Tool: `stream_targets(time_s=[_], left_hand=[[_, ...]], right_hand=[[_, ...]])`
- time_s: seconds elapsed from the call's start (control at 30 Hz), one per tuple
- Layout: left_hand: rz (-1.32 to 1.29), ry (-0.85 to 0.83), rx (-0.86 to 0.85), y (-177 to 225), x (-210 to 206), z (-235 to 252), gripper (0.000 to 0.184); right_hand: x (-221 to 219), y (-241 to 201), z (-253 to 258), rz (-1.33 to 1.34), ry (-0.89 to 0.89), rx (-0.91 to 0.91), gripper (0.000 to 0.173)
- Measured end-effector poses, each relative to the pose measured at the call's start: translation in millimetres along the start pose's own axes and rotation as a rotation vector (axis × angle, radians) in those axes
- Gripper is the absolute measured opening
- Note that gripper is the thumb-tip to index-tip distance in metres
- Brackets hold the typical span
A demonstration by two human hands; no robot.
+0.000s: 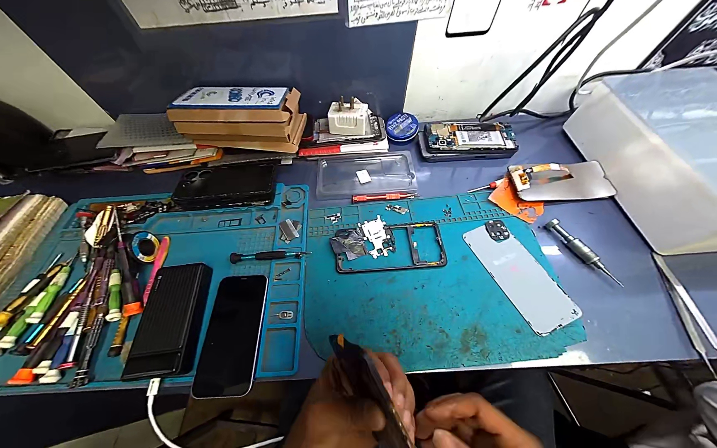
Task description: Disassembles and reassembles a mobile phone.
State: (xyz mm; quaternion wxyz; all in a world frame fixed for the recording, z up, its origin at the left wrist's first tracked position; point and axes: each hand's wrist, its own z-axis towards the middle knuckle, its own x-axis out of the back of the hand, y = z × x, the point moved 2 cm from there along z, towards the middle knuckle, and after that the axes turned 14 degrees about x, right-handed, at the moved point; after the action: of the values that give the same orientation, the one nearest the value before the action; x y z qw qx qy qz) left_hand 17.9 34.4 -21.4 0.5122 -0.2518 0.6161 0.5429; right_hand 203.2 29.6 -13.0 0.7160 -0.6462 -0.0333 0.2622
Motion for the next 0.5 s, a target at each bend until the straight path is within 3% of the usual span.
stream_targets(time_s=[0.1,0.5], left_hand=[[0.022,0.026,0.059,-2.7,7.6,-3.8,0.017],[0.081,0.111,0.108,-5.7,4.8,-6.1,0.017]], right_hand=[[0.7,-22.6,12.4,-0.067,-0.049,0.134,0.011],[-0.9,-27.4,19.7,-0.108,-0.098,0.121,0.007]])
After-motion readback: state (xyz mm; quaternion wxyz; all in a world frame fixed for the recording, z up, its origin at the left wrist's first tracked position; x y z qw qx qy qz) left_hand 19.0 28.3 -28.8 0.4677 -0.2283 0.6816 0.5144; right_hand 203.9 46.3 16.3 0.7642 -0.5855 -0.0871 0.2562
